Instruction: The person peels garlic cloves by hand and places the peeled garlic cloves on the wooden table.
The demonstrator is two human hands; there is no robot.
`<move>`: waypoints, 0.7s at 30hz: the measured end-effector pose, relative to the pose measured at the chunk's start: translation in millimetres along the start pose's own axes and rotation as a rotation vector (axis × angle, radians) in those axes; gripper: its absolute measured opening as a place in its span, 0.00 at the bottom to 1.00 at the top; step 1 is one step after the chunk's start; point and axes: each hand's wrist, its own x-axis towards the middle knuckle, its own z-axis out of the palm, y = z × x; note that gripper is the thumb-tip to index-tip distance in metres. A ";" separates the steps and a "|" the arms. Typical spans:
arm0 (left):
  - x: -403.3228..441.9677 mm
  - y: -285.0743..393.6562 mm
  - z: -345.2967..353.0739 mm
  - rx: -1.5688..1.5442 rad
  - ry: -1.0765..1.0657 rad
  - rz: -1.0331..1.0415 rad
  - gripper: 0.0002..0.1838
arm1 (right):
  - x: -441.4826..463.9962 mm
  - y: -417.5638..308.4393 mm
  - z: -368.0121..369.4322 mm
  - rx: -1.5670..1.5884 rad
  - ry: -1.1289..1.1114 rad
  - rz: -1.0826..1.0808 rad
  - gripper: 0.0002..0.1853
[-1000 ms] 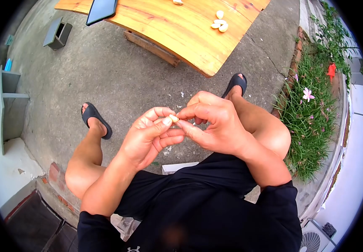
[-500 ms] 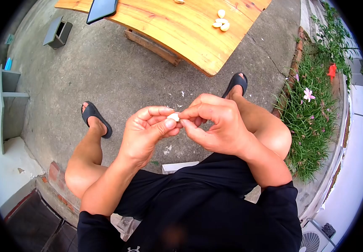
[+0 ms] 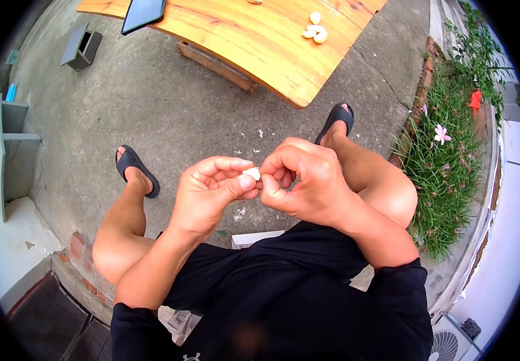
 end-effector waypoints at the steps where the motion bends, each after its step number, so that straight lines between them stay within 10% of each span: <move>1: 0.0 1.9 0.9 -0.046 -0.004 -0.036 0.11 | 0.3 0.3 0.2 -0.001 0.011 -0.002 0.07; 21: 3.1 5.6 -8.5 -0.291 -0.092 -0.213 0.13 | 9.8 -0.2 -20.9 -0.082 -0.042 0.023 0.06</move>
